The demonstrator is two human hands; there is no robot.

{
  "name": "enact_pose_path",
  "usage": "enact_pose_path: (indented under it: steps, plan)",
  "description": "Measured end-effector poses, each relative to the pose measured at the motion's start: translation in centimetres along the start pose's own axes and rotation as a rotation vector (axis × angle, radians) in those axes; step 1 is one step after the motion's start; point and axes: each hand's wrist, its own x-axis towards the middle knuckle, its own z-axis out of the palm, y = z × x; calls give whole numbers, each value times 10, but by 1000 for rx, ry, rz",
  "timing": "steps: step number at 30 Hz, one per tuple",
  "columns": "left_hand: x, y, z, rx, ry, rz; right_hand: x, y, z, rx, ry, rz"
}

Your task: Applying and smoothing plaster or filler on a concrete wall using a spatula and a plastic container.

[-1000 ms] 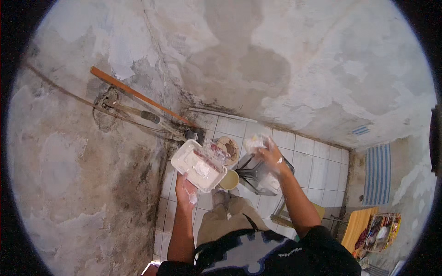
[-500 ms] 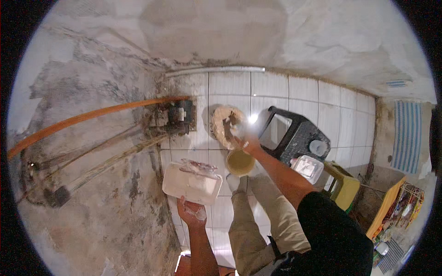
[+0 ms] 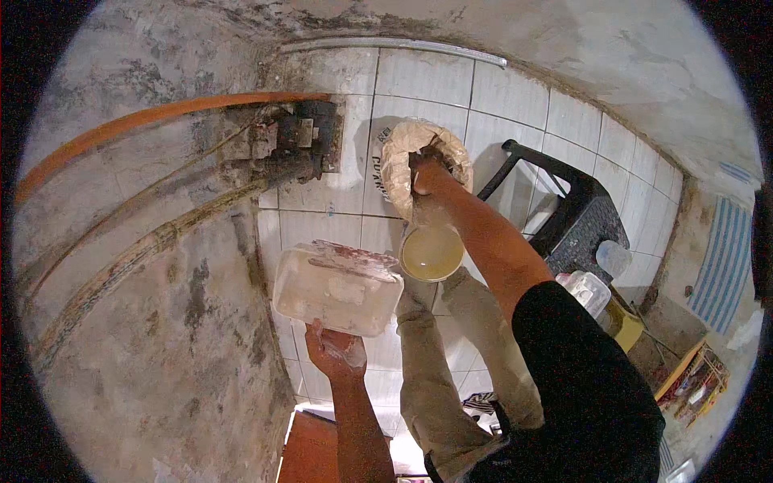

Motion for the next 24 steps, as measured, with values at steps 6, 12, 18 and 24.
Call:
enact_pose_path:
  steps: [6,12,18,24]
  plan:
    - [17,-15,-17,-14,14,4,52,10,40,56,126,-2]
    - [29,-19,-8,-34,47,-36,33,11,33,78,235,-114]
    - [39,-26,3,-46,-3,-19,10,18,19,91,363,-211]
    - [41,-22,-2,-23,31,-26,-17,-4,6,124,460,-306]
